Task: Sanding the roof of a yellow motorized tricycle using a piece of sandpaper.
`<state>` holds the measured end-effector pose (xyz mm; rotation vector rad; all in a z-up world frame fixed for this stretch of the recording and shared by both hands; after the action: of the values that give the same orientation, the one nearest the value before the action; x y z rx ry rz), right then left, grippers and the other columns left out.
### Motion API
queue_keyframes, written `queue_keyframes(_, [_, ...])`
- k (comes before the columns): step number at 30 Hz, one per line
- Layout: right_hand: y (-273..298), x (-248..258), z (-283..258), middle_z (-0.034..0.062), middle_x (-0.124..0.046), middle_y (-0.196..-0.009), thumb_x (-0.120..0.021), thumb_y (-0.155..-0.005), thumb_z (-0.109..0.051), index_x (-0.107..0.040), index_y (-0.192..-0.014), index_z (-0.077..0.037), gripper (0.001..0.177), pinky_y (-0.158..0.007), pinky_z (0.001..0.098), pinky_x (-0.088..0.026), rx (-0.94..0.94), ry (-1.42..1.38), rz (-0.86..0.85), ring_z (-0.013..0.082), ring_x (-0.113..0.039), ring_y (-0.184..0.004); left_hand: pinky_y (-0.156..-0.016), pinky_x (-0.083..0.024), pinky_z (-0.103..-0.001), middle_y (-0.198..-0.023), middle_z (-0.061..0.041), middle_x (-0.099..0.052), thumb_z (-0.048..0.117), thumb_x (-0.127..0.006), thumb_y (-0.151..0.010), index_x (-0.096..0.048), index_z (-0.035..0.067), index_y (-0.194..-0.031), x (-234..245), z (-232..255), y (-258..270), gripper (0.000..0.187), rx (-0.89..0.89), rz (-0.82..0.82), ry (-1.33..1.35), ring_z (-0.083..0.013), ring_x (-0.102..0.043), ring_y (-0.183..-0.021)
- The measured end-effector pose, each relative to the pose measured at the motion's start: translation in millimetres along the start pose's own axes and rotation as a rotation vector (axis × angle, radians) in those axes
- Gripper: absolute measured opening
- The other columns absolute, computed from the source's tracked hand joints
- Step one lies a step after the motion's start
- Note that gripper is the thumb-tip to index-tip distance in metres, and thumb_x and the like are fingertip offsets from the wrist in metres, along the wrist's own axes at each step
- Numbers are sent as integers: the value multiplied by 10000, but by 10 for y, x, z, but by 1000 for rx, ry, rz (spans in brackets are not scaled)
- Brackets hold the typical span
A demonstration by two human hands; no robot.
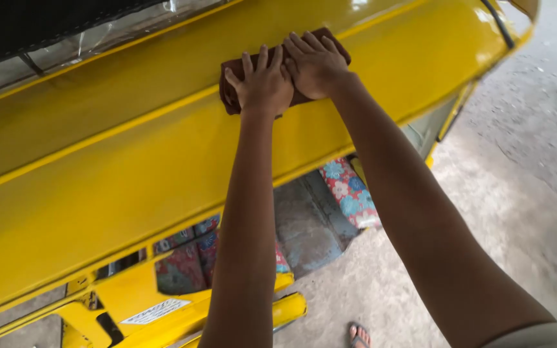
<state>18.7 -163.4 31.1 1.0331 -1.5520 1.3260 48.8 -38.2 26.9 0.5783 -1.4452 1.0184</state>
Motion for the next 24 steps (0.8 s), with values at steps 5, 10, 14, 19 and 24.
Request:
queue_keyframes(5, [-511, -4, 256, 19, -200, -1715, -234, -1077, -492, -236, -1641, -163, 653, -1293, 443, -77, 35, 25, -98, 252, -152, -1577, -1223, -88, -717, -1728, 21, -112, 413, -234, -1082, -153, 323, -1646, -62, 61, -579, 577, 93, -106, 14, -365, -106, -1583])
queue_keyframes(10, [-782, 33, 289, 6, -190, -1710, -258, -1058, -482, -232, -1634, -184, 650, -1284, 449, -79, 61, 17, -183, 234, -140, -1574, -1244, -78, -705, -1745, 28, -94, 336, -275, -1075, -154, 327, -1659, -83, 15, -878, 596, 159, -158, 49, -339, -87, -1601])
queue_keyframes(14, [-904, -25, 330, 20, -185, -1707, -278, -1056, -475, -225, -1636, -169, 658, -1279, 451, -78, 109, 13, -177, 240, -134, -1571, -1222, -83, -693, -1733, 41, -47, 358, -294, -1041, -113, 337, -1647, -23, 46, -831, 633, 196, -175, 32, -344, -51, -1585])
queue_keyframes(19, [-665, 33, 318, 29, -179, -1712, -255, -1057, -474, -223, -1632, -157, 657, -1277, 443, -92, 105, 9, -158, 245, -137, -1574, -1244, -82, -650, -1734, 65, -42, 389, -247, -1053, -109, 355, -1645, -71, 94, -702, 609, 196, -164, 1, -331, -56, -1584])
queue_keyframes(24, [-260, 14, 290, 46, -199, -1719, -250, -1065, -442, -254, -1634, -152, 639, -1285, 456, -100, 128, 38, -94, 269, -158, -1580, -1257, -76, -654, -1737, 66, -95, 426, -209, -1074, -158, 368, -1646, -69, 180, -266, 577, 175, -97, 13, -317, -88, -1597])
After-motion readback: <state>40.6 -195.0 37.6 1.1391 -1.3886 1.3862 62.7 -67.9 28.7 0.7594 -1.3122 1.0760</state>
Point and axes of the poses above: each hand's wrist, its own y-axis away from the middle knuckle, its own x-axis out of the back of the hand, z = x × y, the point moved 4 cm from there along -y, towards the middle knuckle
